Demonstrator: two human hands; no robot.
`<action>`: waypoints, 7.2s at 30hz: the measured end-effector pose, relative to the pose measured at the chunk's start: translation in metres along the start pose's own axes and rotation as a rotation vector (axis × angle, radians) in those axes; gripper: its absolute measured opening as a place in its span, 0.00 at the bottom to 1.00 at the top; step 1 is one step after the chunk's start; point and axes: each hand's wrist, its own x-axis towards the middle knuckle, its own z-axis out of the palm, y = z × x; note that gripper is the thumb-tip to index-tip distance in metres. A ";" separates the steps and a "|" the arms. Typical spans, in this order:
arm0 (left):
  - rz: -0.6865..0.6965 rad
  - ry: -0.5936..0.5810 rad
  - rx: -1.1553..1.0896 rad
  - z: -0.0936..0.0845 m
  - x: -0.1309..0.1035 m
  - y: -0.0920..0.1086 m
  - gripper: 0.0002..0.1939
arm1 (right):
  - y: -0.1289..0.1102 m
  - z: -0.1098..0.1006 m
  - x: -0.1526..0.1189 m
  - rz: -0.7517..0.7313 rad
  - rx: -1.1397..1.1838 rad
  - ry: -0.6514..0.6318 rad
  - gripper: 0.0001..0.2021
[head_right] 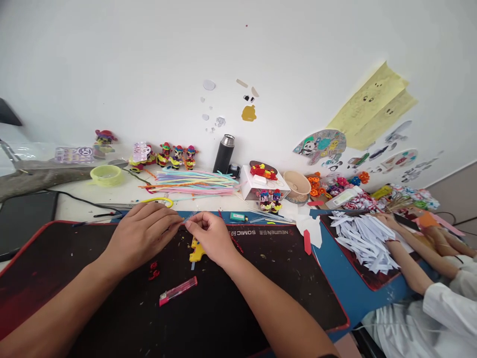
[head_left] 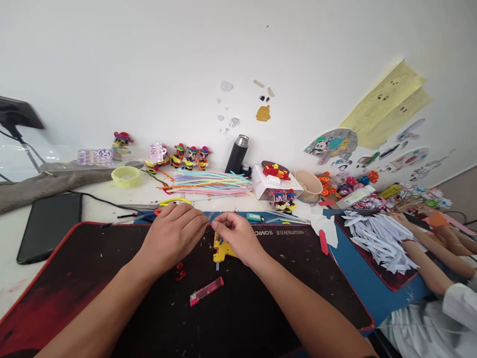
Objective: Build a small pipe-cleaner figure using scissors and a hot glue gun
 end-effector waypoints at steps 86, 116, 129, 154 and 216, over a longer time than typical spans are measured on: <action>-0.503 -0.648 -0.434 -0.027 -0.076 0.001 0.09 | 0.000 0.031 -0.035 0.100 -0.379 -0.286 0.03; -0.609 -0.533 -0.456 -0.022 -0.076 0.014 0.06 | 0.004 0.040 -0.037 0.144 -0.433 -0.315 0.02; -0.855 -0.484 -0.564 -0.031 -0.065 0.017 0.07 | 0.005 0.038 -0.038 0.143 -0.381 -0.286 0.02; -0.856 -0.387 -0.767 -0.035 -0.060 0.023 0.05 | 0.010 0.042 -0.038 0.105 -0.306 -0.242 0.04; -0.911 -0.520 -0.909 -0.033 -0.064 0.019 0.14 | 0.013 0.041 -0.040 0.032 -0.365 -0.205 0.05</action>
